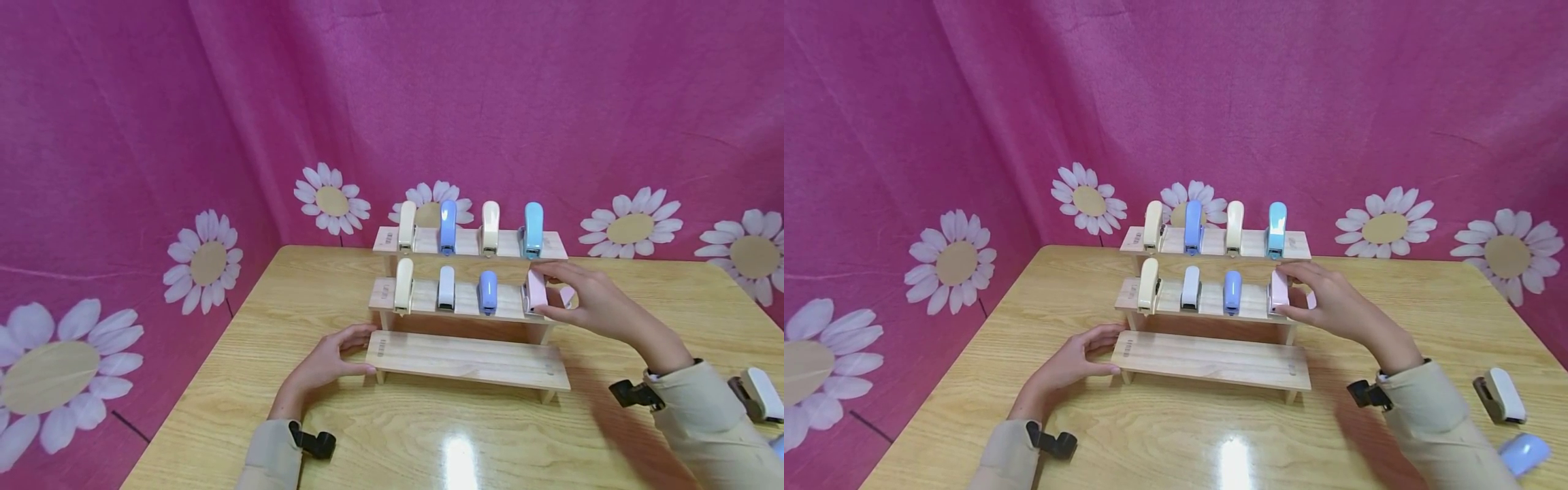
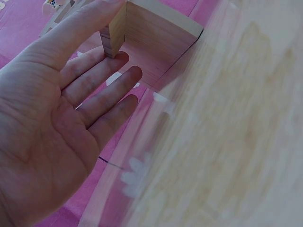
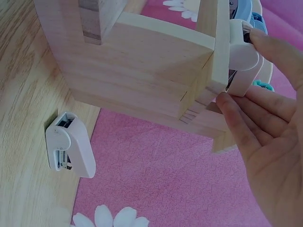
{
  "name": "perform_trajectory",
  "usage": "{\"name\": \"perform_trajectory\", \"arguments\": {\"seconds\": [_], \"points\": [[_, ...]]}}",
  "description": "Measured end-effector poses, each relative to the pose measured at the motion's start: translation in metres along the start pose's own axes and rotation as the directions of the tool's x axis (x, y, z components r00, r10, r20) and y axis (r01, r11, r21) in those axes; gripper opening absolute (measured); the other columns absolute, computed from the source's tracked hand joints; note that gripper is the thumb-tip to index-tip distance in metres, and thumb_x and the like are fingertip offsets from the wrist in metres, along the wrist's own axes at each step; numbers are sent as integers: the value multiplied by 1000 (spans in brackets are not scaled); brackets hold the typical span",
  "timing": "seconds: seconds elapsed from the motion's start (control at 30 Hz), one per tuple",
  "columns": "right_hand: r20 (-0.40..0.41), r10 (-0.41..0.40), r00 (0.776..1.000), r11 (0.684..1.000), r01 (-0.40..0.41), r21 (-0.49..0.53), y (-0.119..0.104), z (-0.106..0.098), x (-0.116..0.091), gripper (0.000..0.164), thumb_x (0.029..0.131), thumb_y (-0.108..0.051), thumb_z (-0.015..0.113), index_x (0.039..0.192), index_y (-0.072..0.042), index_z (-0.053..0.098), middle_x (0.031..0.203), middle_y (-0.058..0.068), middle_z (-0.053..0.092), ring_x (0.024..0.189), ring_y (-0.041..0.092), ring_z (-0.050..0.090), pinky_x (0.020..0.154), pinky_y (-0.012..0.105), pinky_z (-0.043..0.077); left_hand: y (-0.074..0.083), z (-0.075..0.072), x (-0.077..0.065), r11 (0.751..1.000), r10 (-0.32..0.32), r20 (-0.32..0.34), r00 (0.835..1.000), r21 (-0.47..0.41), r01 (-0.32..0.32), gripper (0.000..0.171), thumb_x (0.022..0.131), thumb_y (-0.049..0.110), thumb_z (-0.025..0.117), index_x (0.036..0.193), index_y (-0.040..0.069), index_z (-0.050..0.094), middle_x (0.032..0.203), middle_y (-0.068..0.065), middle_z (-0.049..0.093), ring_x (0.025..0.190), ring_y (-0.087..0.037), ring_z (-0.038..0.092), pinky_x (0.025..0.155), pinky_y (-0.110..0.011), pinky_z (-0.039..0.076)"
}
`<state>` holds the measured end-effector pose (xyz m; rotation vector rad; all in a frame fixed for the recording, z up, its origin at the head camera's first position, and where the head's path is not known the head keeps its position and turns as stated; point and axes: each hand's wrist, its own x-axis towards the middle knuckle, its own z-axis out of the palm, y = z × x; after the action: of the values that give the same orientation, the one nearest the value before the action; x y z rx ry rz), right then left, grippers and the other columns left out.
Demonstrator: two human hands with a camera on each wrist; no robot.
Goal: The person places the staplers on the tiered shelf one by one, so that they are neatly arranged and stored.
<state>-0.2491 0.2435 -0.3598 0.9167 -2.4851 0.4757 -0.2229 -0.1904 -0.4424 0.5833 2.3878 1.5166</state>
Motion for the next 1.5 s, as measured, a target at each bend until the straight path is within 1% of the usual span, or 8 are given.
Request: {"name": "perform_trajectory", "arguments": {"seconds": [0.17,0.43,0.7,0.83,0.97,1.07,1.17,1.5], "points": [[0,-1,1000,1000,1,3,-1,1,-1,62,69,-23,82,124,-8,58,123,8,61,112,24,56,88,17,41,9,0,-5,1000,-3,0,1000,-2,3,70,76,19,77,138,10,45,140,-10,48,128,-29,46,109,-46,36],[-44,-19,999,999,20,29,-1,-6,-8,67,66,-18,84,127,-11,57,125,9,60,114,29,54,100,-1,20,9,0,-5,1000,0,-5,1000,10,0,69,76,22,78,136,9,46,138,-9,50,128,-28,47,109,-46,36],[-165,52,985,997,-43,58,9,-11,-25,61,62,-8,84,119,-5,62,117,13,64,109,-14,44,94,-5,23,11,1,-4,1000,3,2,1000,2,-3,71,76,20,78,137,6,45,138,-11,50,128,-29,47,109,-46,36],[-195,115,974,992,-100,82,19,-8,-35,58,65,-6,82,120,-6,62,114,12,65,103,-23,40,87,-5,28,5,1,-1,1000,6,4,1000,4,-6,71,76,20,78,137,7,44,139,-10,49,128,-28,46,109,-45,36],[-176,208,962,977,-198,75,32,-1,-43,55,70,-12,80,121,-5,61,113,14,65,101,0,56,82,8,41,-5,1,1,1000,12,-1,1000,13,-12,72,77,22,77,138,7,44,139,-8,49,128,-27,46,108,-44,37],[-121,285,951,957,-276,87,41,7,-46,55,75,-18,78,123,-1,57,114,19,63,99,28,60,83,35,51,-1,0,-1,1000,11,1,1000,2,-11,72,77,21,77,138,7,43,140,-10,48,128,-28,46,108,-45,37],[-66,334,940,940,-327,99,49,14,-48,57,79,-23,75,125,3,53,116,25,60,101,41,58,80,59,47,6,0,-3,1000,-2,5,1000,-14,2,73,76,20,78,139,6,43,140,-10,48,129,-29,46,109,-46,36],[15,427,904,901,-427,80,68,32,-49,64,81,-29,72,125,11,49,116,33,56,102,48,55,80,60,47,-4,0,1,1000,-10,0,1000,4,10,75,76,20,78,139,6,42,140,-11,48,129,-29,46,109,-46,36]]}}
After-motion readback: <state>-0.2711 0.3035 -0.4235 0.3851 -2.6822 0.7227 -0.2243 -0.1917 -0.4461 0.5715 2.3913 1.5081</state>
